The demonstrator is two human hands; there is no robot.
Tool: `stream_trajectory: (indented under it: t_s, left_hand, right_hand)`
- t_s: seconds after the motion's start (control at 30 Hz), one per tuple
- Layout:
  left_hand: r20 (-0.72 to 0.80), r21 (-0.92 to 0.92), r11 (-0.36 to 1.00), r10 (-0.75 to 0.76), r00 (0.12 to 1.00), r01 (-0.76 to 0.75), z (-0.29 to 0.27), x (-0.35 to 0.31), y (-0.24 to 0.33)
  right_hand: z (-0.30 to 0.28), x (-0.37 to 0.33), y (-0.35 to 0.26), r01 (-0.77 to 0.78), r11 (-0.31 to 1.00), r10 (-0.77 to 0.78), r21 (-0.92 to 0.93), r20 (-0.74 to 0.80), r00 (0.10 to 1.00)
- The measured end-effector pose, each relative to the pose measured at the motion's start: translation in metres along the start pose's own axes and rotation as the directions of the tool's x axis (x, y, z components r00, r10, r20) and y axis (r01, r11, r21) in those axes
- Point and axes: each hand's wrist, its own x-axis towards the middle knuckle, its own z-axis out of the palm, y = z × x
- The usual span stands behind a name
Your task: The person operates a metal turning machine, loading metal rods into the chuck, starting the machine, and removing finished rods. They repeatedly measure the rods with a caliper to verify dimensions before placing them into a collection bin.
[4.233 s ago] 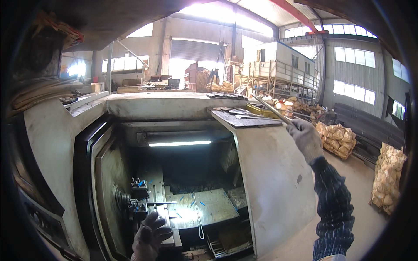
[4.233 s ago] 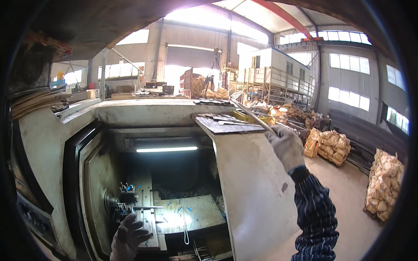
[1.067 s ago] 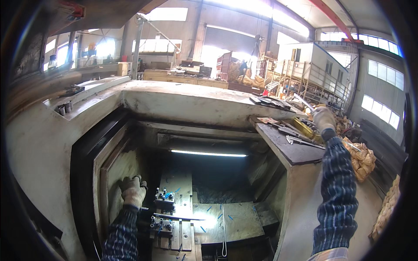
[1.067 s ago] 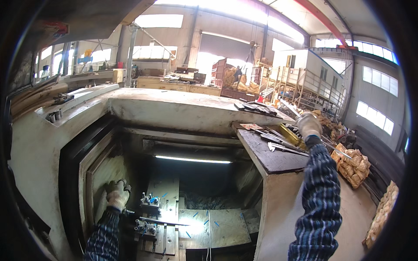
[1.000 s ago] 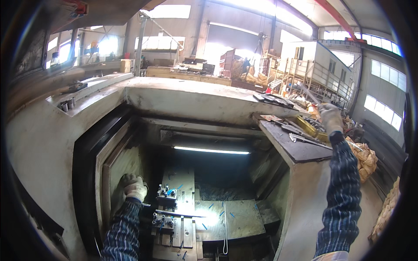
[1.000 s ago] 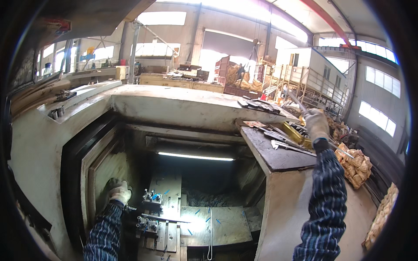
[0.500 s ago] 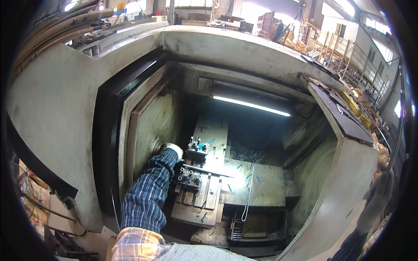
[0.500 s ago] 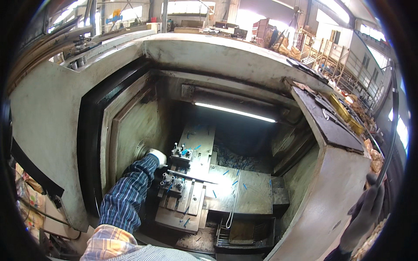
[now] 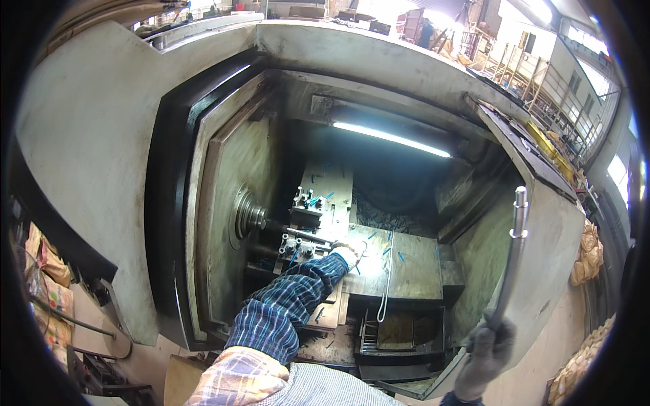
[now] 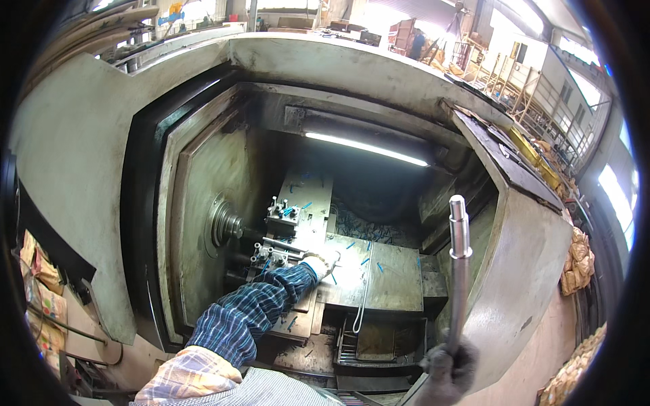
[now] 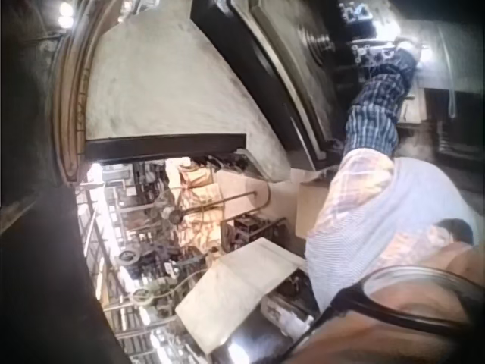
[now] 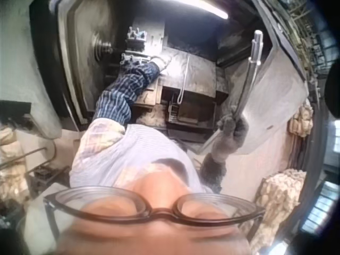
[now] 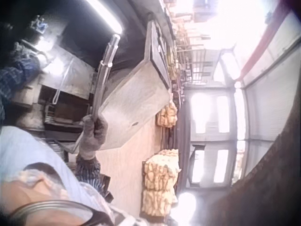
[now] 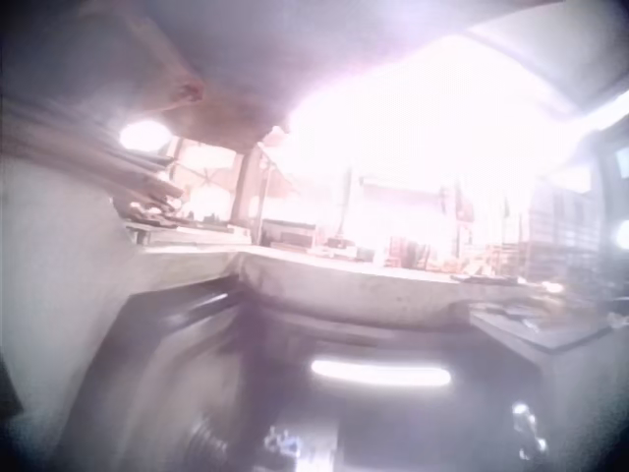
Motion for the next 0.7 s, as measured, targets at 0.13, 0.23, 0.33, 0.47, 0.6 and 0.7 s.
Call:
stream_trajectory:
  t_s: [0.13, 0.23, 0.33, 0.47, 0.6, 0.7]
  left_hand:
    - [-0.076, 0.077, 0.995, -0.057, 0.995, 0.063, -0.015, -0.022, -0.003]
    - [-0.131, 0.188, 0.97, -0.129, 0.983, 0.153, -0.081, -0.099, 0.026]
    - [-0.327, 0.371, 0.905, -0.083, 0.941, 0.209, -0.107, -0.156, 0.008]
    - [-0.88, 0.129, 0.992, 0.117, 0.46, -0.006, -0.153, -0.274, -0.009]
    - [-0.962, 0.063, 0.931, -0.039, 0.27, 0.359, -0.168, -0.417, -0.019]
    - [-0.998, 0.05, 0.836, 0.059, 0.002, 0.546, -0.162, -0.484, -0.057]
  right_hand:
    - [0.038, -0.019, 0.032, -0.002, 0.995, 0.003, 0.102, -0.003, 1.0]
    - [0.057, -0.015, 0.06, -0.111, 0.994, 0.111, -0.006, 0.09, 0.99]
    - [0.089, -0.013, 0.099, -0.129, 0.992, 0.124, 0.007, 0.213, 0.969]
    - [0.138, -0.011, 0.131, -0.083, 0.996, 0.091, -0.039, 0.307, 0.947]
    - [0.206, -0.001, 0.155, 0.187, 0.894, 0.045, -0.407, 0.497, 0.867]
    - [0.255, 0.021, 0.171, 0.356, 0.672, 0.151, -0.649, 0.591, 0.793]
